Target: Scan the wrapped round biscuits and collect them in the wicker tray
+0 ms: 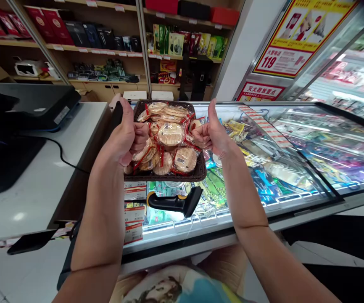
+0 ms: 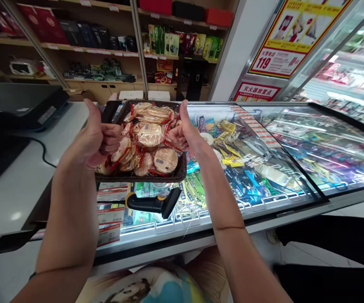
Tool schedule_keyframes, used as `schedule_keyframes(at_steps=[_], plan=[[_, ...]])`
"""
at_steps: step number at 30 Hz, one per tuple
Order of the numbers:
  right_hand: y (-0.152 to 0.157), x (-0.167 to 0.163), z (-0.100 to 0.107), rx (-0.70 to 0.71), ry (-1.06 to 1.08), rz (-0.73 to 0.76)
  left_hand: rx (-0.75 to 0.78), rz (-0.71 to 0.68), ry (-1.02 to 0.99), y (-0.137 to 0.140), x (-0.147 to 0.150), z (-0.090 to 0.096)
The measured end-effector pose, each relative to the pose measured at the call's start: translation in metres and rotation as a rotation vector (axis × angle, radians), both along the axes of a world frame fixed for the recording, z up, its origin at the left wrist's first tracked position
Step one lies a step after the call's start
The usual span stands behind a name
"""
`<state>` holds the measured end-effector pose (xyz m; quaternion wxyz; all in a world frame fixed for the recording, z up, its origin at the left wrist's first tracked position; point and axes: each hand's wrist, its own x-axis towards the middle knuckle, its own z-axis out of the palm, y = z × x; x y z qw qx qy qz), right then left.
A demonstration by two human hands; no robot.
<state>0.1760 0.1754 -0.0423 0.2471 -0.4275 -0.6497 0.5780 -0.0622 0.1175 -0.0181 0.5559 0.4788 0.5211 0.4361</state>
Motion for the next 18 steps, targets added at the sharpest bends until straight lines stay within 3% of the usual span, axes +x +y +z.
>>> schedule_keyframes(at_steps=[6, 14, 18], plan=[[0.002, 0.003, 0.001, 0.113, -0.041, 0.000, 0.008, -0.052, 0.067, -0.001, 0.007, 0.000], [0.002, 0.005, -0.003, 0.159, -0.016, 0.005, 0.054, -0.143, 0.131, -0.009, 0.020, 0.001], [0.009, -0.004, -0.012, 0.275, -0.094, -0.127, 0.176, -0.153, 0.261, -0.020, 0.027, 0.004]])
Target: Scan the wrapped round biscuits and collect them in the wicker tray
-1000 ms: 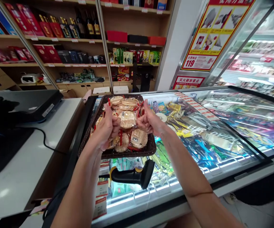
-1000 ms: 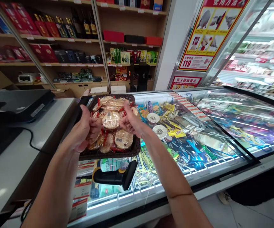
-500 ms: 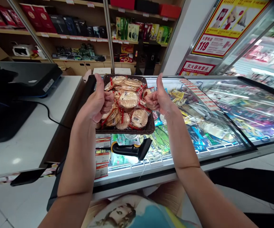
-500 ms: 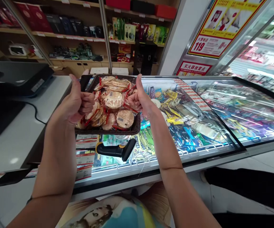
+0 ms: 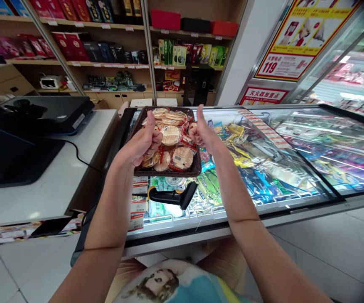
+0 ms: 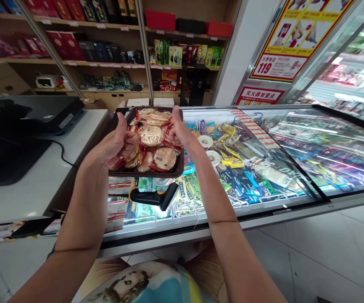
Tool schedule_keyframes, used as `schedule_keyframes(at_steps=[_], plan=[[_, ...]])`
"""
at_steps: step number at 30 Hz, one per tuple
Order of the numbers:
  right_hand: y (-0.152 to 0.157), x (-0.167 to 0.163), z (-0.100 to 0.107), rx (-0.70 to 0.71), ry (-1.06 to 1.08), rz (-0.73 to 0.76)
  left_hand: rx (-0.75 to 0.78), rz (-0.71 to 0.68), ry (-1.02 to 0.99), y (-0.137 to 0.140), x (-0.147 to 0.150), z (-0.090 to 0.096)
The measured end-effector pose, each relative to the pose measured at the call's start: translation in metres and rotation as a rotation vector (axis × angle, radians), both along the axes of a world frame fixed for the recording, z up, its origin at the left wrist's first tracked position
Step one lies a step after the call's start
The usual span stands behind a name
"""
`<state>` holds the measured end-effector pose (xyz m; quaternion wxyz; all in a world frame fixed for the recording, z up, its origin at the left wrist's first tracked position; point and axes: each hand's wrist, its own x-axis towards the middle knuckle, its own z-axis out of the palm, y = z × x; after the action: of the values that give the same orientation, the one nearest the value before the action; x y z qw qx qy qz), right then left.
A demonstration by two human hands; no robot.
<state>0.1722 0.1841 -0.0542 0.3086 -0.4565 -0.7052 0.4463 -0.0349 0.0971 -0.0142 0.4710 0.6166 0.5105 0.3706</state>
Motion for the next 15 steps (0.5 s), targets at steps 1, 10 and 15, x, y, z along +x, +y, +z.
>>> schedule_keyframes(at_steps=[1, 10, 15], plan=[[0.002, -0.003, -0.003, 0.052, -0.028, -0.062, 0.043, -0.001, 0.056, -0.003, 0.002, 0.001], [0.010, -0.029, -0.025, 0.279, -0.321, -0.236, 0.069, -0.362, 1.063, -0.034, 0.036, -0.013], [0.019, -0.029, -0.028, 0.223, -0.102, -0.173, 0.262, -0.330, 1.238, -0.092, 0.029, -0.056]])
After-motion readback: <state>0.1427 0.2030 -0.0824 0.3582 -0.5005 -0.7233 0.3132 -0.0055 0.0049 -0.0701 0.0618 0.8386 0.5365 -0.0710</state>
